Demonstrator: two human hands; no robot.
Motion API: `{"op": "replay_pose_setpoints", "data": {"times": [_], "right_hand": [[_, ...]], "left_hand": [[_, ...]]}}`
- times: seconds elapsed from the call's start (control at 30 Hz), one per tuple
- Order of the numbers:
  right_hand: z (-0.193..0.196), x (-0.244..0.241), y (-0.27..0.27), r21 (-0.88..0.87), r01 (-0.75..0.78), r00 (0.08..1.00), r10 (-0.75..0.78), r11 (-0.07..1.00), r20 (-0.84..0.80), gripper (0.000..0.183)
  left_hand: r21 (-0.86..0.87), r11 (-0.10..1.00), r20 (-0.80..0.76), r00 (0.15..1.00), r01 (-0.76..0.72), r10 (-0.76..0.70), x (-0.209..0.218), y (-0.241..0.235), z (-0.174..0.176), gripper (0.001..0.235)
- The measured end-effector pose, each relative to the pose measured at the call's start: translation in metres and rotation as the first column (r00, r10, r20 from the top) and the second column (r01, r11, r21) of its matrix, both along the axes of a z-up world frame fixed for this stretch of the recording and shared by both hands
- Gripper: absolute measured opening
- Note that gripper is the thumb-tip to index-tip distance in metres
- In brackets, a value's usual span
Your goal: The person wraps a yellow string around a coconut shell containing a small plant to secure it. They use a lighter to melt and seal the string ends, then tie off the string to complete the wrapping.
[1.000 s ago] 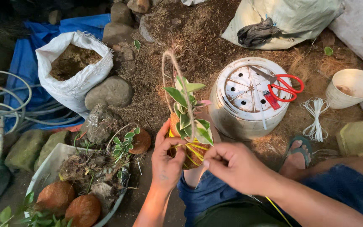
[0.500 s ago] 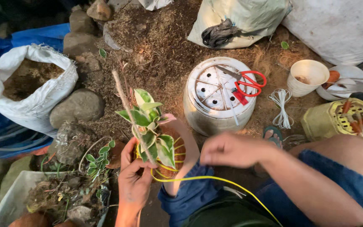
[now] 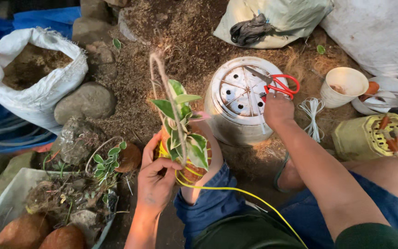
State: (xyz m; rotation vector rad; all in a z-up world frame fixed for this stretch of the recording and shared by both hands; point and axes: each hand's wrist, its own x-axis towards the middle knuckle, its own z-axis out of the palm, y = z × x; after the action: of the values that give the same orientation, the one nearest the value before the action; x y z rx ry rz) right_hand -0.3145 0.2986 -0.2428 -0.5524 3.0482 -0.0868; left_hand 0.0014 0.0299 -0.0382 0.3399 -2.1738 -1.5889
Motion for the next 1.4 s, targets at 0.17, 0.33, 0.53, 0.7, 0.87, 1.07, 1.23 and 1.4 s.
{"op": "replay_pose_setpoints", "data": {"times": [0.17,0.33,0.53,0.7,0.87,1.07,1.23,1.4], "right_hand": [[0.036,0.017,0.005,-0.373,0.113,0.994,-0.103,0.921,0.046,0.026],[0.088,0.132,-0.035,-0.707,0.707,0.658,0.369,-0.002,0.656,0.017],[0.133,0.184,-0.082,-0.668,0.743,0.532,0.638,-0.036,0.557,0.025],[0.142,0.178,-0.089,-0.780,0.626,0.620,0.598,0.014,0.508,0.021],[0.110,0.159,-0.094,-0.821,0.571,0.625,0.641,0.014,0.446,0.016],[0.049,0.182,-0.047,-0.615,0.766,0.643,0.264,-0.189,0.719,0.019],[-0.009,0.186,-0.001,-0.411,0.873,0.447,0.095,-0.263,0.890,0.014],[-0.033,0.165,0.016,-0.286,0.918,0.318,0.081,-0.276,0.945,0.047]], "left_hand": [[0.054,0.998,0.022,1.000,-0.010,0.009,0.003,0.000,0.000,0.017],[0.094,0.996,0.031,1.000,-0.007,0.004,0.002,-0.004,-0.006,0.016],[0.123,0.992,-0.018,1.000,0.010,-0.008,0.000,0.001,-0.006,0.015],[0.130,0.991,-0.067,0.998,0.024,-0.016,-0.006,-0.004,-0.003,0.015],[0.085,0.996,-0.049,0.999,0.015,-0.011,-0.015,-0.011,-0.004,0.018],[-0.006,1.000,-0.019,1.000,0.017,-0.018,-0.023,0.003,0.002,0.016],[-0.025,0.999,-0.005,0.999,0.036,-0.036,-0.036,0.022,0.008,0.017],[-0.012,0.997,-0.028,0.997,0.078,-0.079,-0.043,0.029,0.014,0.016]]}}
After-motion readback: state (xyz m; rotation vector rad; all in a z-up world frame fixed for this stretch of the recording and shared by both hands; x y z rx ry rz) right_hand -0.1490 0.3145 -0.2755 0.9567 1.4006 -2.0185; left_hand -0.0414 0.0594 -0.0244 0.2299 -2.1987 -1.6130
